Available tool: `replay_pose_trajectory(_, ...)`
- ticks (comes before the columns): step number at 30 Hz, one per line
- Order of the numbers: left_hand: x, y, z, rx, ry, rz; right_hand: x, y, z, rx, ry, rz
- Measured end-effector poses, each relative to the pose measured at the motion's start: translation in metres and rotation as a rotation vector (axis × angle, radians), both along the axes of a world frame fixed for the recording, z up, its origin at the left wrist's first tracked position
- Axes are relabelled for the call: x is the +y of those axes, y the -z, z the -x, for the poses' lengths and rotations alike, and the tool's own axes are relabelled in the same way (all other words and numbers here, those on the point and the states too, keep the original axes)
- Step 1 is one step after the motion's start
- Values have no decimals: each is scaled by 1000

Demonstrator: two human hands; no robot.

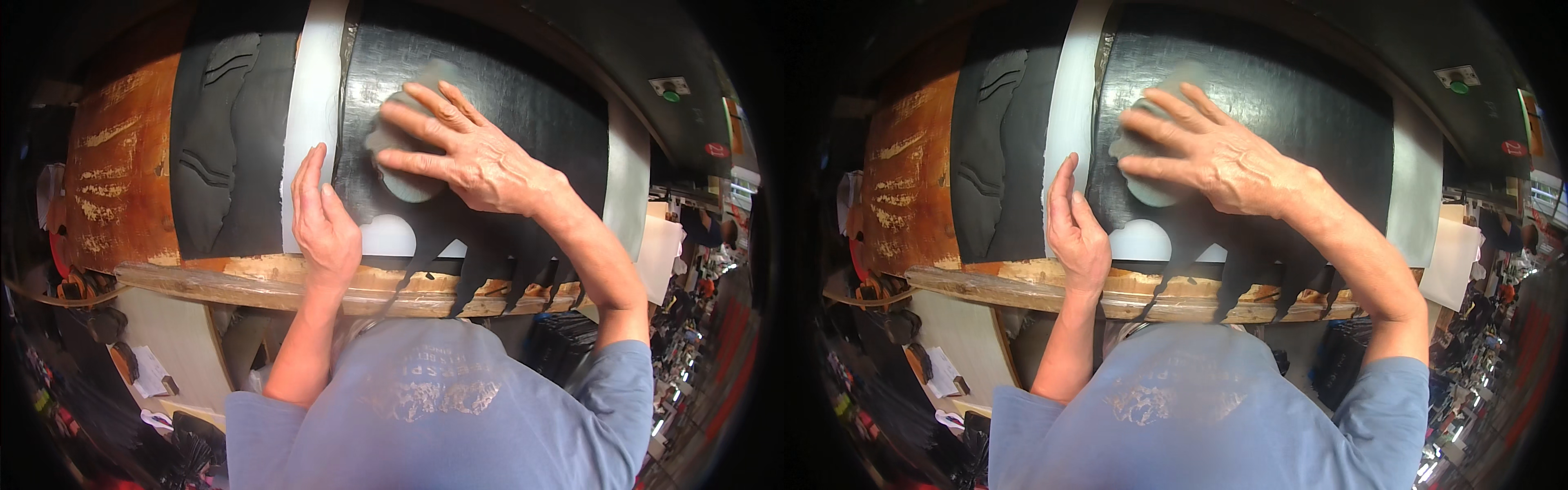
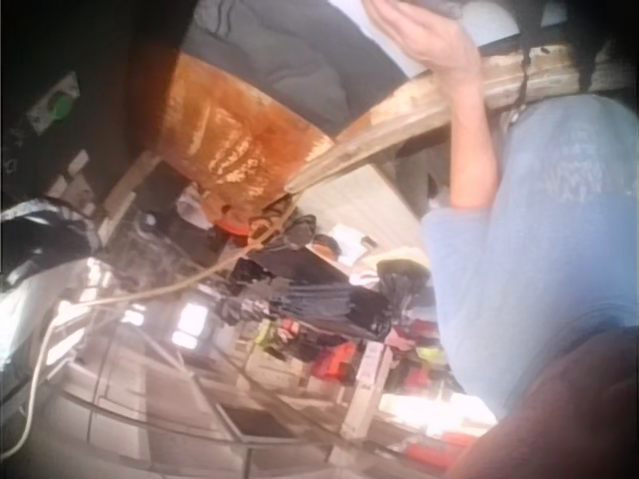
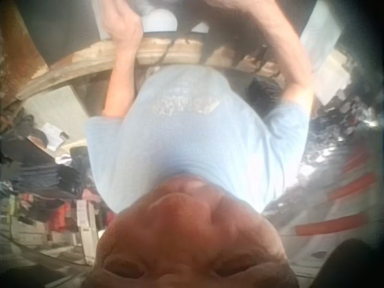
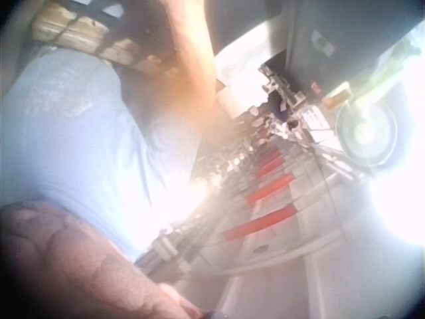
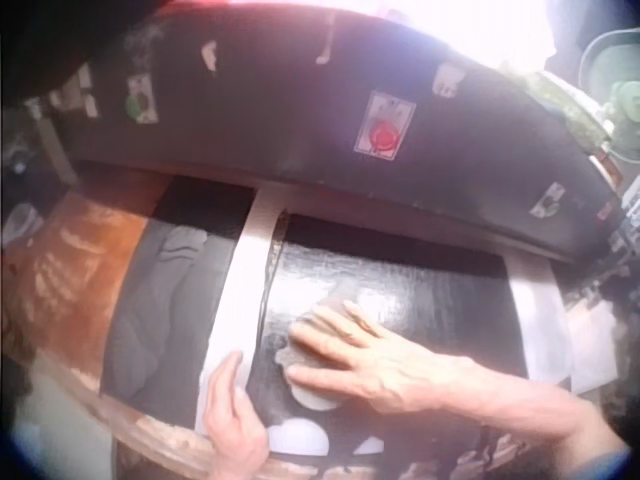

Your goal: The person cuts a black plastic bag with a knife, places a stack of black sandals into the bag, and ties it shut. The person then handles several flat black rubber pieces on a workbench, folding and arranging them.

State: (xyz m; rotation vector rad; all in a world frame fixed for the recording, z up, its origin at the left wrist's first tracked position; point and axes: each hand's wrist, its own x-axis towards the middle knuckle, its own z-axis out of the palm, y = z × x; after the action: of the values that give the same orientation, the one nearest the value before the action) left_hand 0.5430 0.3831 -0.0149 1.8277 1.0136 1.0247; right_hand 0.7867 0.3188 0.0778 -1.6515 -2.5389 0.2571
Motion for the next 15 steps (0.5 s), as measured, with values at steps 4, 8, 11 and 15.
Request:
replay_pose_trajectory(4,1,0,-2,70,60,-112,-21,17,33,518,626,91)
replay_pose_trajectory(8,1,0,-6,109,110,-147,-17,65,83,376,797,-320)
replay_pose_trajectory(11,1,1,-7,101,116,-144,-16,88,85,353,781,-414)
replay_pose_trajectory(15,-1,0,-10,89,117,-135,-21,90,73,398,702,-392)
